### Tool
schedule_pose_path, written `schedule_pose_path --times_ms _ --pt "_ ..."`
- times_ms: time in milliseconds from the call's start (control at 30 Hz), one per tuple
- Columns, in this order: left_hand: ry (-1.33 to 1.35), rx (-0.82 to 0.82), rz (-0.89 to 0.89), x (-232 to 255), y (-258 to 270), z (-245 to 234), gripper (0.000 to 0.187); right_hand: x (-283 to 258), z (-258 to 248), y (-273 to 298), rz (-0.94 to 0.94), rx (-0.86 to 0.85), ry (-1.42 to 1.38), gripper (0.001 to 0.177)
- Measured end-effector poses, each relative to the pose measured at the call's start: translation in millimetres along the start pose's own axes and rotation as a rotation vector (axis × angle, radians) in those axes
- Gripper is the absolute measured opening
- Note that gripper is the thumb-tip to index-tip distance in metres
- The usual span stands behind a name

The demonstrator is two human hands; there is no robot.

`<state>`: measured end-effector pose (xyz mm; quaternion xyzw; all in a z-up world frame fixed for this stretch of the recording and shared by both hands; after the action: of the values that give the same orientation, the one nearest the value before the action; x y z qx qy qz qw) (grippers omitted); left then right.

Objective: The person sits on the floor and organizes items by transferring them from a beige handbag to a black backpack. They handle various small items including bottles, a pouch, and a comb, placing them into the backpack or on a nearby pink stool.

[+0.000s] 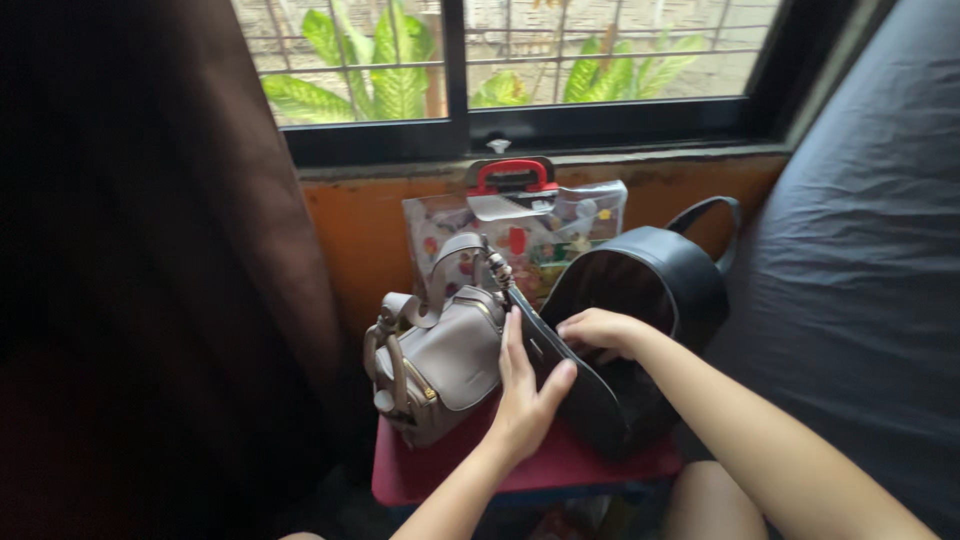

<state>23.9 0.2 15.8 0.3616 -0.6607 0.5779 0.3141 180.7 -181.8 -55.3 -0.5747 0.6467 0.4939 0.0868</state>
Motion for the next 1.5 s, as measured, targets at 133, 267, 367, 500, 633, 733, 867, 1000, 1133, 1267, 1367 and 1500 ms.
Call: schedule_pose_path --times_ms 133,267,367,500,633,733,867,1000,1133,1267,1367,1500 --pt "-0.788 0.225 0.172 5.8 33.9 -48.1 0.104 -61.0 -3.4 99.6 -0.477 0.019 -0.571 0.043" --pt "-0.651 0.76 0.052 -15.5 41.8 -134.1 0.122 -104.7 -3.8 195.5 -0.946 0.59 -0.396 0.028" --pt "-0.516 0.768 -0.06 -44.5 35.7 -171.0 0.12 -114.9 70.3 222.4 -1.191 0.547 -0.113 0.023" --pt "-0.22 0.544 -0.245 -92.9 26.7 -171.2 0.097 -65.5 186.7 126.4 -0.682 -0.083 -0.461 0.023" --pt "0.153 0.497 -0.24 -118.3 21.0 -182.7 0.09 -1.8 206.7 22.3 -0.116 -0.063 -0.85 0.037" --pt "0.34 0.372 -0.288 -122.9 21.6 -197.0 0.09 15.0 214.5 -10.0 -0.046 -0.093 -0.973 0.045" --pt "0.599 0.225 -0.417 -117.1 28.2 -213.1 0.084 14.4 210.8 -39.6 -0.131 -0.15 -0.982 0.042" --pt "0.495 0.42 -0.486 -141.2 41.9 -237.8 0.068 20.0 207.6 -55.2 -0.152 -0.149 -0.963 0.039" --pt "0.101 0.432 -0.417 -169.9 54.9 -233.7 0.048 27.3 206.7 -48.4 -0.123 -0.104 -0.905 0.039" --pt "-0.265 0.42 -0.269 -160.3 64.1 -215.4 0.039 12.8 220.0 -20.1 -0.343 -0.069 -0.646 0.033" --pt "-0.442 0.475 -0.149 -135.1 64.7 -213.3 0.036 -25.1 243.3 30.4 -0.693 0.036 -0.255 0.025" --pt "-0.52 0.504 -0.161 -116.6 64.2 -209.7 0.028 -70.4 259.3 86.3 -0.852 0.129 0.045 0.032"
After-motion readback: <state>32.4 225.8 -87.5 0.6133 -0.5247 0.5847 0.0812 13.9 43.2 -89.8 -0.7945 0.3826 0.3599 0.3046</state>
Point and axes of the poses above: each hand's wrist, its own y-axis away from the middle knuckle, its own z-axis out of the palm, x = y × z, the point moved 7 cm from there along -y, towards the middle knuckle, and after that the axes turned 2 degrees about y, right-handed, at the moved point
